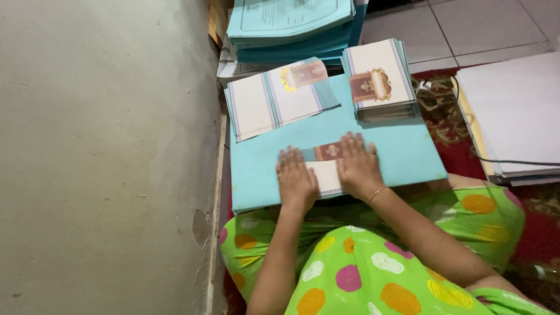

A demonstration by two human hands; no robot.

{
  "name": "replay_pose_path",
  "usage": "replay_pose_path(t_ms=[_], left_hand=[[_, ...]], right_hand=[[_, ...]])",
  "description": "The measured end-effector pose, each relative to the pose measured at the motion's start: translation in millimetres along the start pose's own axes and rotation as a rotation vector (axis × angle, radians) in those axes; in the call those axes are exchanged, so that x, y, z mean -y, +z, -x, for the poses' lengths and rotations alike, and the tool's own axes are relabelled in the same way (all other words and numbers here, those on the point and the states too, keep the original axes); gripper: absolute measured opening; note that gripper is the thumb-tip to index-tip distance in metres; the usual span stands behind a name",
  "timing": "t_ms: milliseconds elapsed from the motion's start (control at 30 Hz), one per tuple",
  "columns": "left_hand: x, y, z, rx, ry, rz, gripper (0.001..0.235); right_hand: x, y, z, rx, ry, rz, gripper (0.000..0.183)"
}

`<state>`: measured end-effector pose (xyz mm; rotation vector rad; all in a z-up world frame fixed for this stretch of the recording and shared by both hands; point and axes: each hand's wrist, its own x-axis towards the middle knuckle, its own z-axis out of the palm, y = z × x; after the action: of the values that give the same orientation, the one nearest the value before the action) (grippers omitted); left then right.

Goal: The person sits on the floor and folds the covers of small books onto their pages. They smooth the folded covers with their hands and place the finished books into a stack on the right.

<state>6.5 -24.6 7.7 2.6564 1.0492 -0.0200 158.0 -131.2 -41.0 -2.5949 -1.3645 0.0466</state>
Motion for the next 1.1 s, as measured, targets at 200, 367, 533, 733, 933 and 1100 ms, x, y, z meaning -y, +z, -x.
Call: replay_pose_path(t_ms=[200, 367, 533, 733, 933, 1100], left_hand=[[21, -1, 5, -0.114, -0.024, 0.025, 0.066], [-2, 21, 5, -0.078, 0.075, 0.020, 0.069], [16, 8, 8, 0.029, 0.045, 0.040, 0.067], [54, -23, 57, 0.033, 0.372, -0.051, 0.115], [102, 17, 67, -0.386, 0.714, -0.129, 0.068], [87, 16, 53, -0.620, 0.401, 0.754, 0.049]], right_hand=[[-5, 11, 6, -0.080, -0.084, 0.071, 0.060], [21, 5, 10, -0.056, -0.113, 0.078, 0.062], [-21, 12, 10, -0.055, -0.148, 0.072, 0.061], [-53, -57, 57, 0.167, -0.362, 0.019, 0.125], [-79, -36, 81, -0.234, -0.541, -0.074, 0.066], [-48, -45, 64, -0.384, -0.043, -0.811, 0.037]])
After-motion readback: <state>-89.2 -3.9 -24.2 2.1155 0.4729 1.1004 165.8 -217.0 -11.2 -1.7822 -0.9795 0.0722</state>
